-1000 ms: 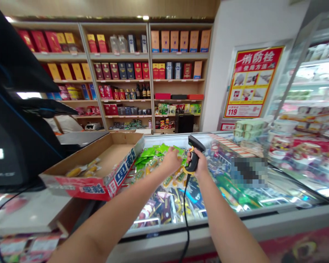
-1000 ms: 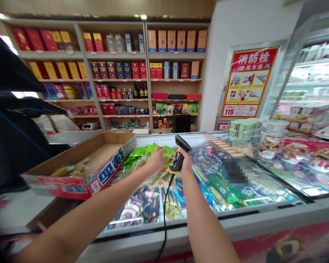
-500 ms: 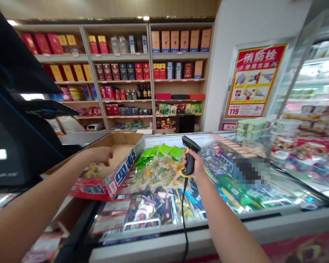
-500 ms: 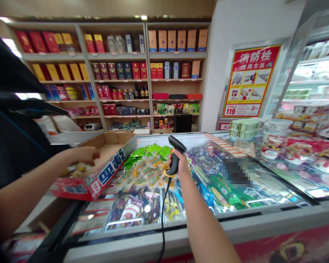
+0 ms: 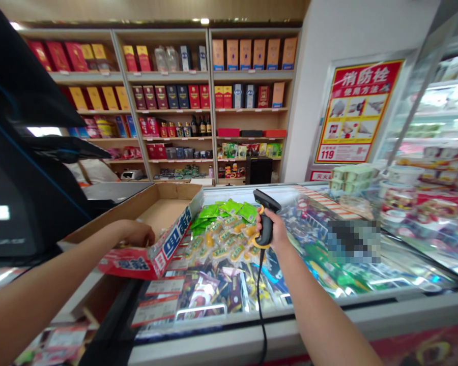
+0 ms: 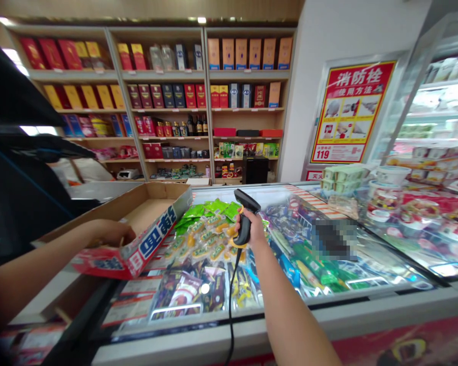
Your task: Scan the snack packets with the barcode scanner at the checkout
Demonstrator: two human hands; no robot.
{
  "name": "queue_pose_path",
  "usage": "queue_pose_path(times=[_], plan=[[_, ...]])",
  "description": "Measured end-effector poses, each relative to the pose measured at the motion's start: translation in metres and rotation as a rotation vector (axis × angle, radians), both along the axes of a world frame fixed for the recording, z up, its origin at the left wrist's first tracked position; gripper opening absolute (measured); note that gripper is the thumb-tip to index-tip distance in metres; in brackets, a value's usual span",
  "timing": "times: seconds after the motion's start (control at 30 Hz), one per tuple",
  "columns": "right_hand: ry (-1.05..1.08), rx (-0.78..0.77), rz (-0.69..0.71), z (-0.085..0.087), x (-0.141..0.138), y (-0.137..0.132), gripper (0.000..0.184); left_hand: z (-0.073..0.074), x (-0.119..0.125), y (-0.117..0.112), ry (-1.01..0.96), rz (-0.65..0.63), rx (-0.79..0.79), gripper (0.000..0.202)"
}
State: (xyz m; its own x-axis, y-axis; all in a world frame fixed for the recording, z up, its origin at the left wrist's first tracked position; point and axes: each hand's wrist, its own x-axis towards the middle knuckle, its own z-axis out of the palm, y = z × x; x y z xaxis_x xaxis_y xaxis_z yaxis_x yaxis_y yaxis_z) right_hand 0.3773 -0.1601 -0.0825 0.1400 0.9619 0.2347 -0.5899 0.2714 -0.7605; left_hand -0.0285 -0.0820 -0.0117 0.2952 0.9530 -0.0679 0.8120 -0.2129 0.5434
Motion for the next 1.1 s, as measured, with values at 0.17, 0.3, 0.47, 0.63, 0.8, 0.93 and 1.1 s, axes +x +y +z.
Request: queue_pose_path(times=[0.17, 0.3, 0.47, 0.63, 0.8, 0.93, 1.1], plan=[[0.003, -0.009, 0.002, 0.000, -0.001, 0.000, 0.031, 0.006, 0.018, -0.012, 0.306, -0.084, -0.270, 0.027], [0.005, -0.022, 0.006, 0.002, -0.002, -0.002, 0.027, 0.005, 0.018, -0.013, 0.342, -0.126, -0.199, 0.024], [-0.006, -0.024, 0.022, 0.003, -0.003, -0.004, 0.026, 0.028, 0.012, -0.012, 0.099, 0.019, -0.089, 0.028], [-0.027, -0.022, 0.015, 0.004, -0.004, -0.005, 0.026, 0.058, 0.038, -0.032, -0.377, 0.078, 0.130, 0.028], [-0.092, -0.014, -0.020, 0.007, -0.008, -0.010, 0.026, 0.024, 0.114, -0.058, -1.077, -0.029, -0.117, 0.031], [-0.251, 0.018, 0.004, 0.007, -0.012, -0.014, 0.028, -0.021, 0.173, -0.056, -1.379, -0.042, -0.317, 0.027], [-0.390, 0.059, 0.064, 0.009, -0.015, -0.021, 0.027, -0.060, 0.193, -0.037, -1.573, 0.047, -0.165, 0.036]])
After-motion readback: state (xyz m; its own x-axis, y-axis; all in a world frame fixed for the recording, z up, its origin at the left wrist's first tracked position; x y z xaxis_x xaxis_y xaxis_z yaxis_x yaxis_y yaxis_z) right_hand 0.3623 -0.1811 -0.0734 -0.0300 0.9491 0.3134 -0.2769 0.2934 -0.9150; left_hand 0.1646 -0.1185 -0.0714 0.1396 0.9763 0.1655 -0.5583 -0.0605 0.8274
